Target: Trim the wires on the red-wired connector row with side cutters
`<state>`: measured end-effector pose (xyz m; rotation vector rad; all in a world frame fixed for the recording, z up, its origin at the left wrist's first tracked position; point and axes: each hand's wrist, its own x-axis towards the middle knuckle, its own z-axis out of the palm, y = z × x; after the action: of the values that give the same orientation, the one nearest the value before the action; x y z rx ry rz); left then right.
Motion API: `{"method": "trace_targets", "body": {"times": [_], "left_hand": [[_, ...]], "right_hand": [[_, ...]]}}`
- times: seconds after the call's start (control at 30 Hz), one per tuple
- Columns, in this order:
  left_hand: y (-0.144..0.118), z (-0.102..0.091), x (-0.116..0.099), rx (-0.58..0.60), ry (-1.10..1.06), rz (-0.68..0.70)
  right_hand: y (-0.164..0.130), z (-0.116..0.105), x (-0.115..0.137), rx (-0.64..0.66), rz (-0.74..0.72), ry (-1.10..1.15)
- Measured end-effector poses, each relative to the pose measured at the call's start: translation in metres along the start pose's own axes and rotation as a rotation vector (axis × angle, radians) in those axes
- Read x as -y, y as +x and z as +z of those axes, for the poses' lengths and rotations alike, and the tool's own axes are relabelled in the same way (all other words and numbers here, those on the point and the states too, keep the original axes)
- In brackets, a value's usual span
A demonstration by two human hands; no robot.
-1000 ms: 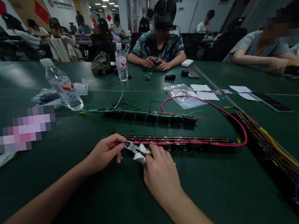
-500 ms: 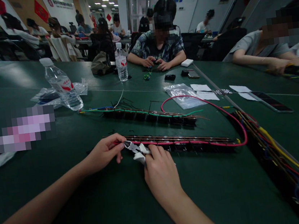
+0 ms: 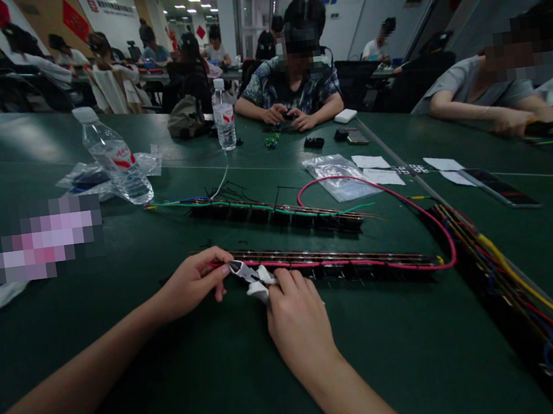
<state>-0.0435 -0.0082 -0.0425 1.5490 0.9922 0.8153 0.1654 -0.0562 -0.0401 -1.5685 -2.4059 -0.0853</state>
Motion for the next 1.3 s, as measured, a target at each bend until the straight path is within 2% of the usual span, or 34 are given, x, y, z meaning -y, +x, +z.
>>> {"method": "trace_targets", "body": {"times": [0.27,0.53,1.0,1.3], "left_hand": [[-0.0004,-0.0003,-0.0008,0.003,0.023,0.002],[0.0001,0.0003,-0.0006,0.002,0.034,0.014],[0.0001,-0.0003,-0.0006,0.004,0.052,0.013],[0.0005,-0.0017,0.003,0.012,0.042,0.047]], "right_hand": [[-0.0004,0.0019,-0.0007,0.049,0.011,0.015],[0.0003,0.0051,-0.001,0.035,0.024,0.054],[0.0031,-0.0032,0.0013,0.106,0.069,0.103],[0.0009,0.0023,0.0003,0.044,0.071,0.132]]}}
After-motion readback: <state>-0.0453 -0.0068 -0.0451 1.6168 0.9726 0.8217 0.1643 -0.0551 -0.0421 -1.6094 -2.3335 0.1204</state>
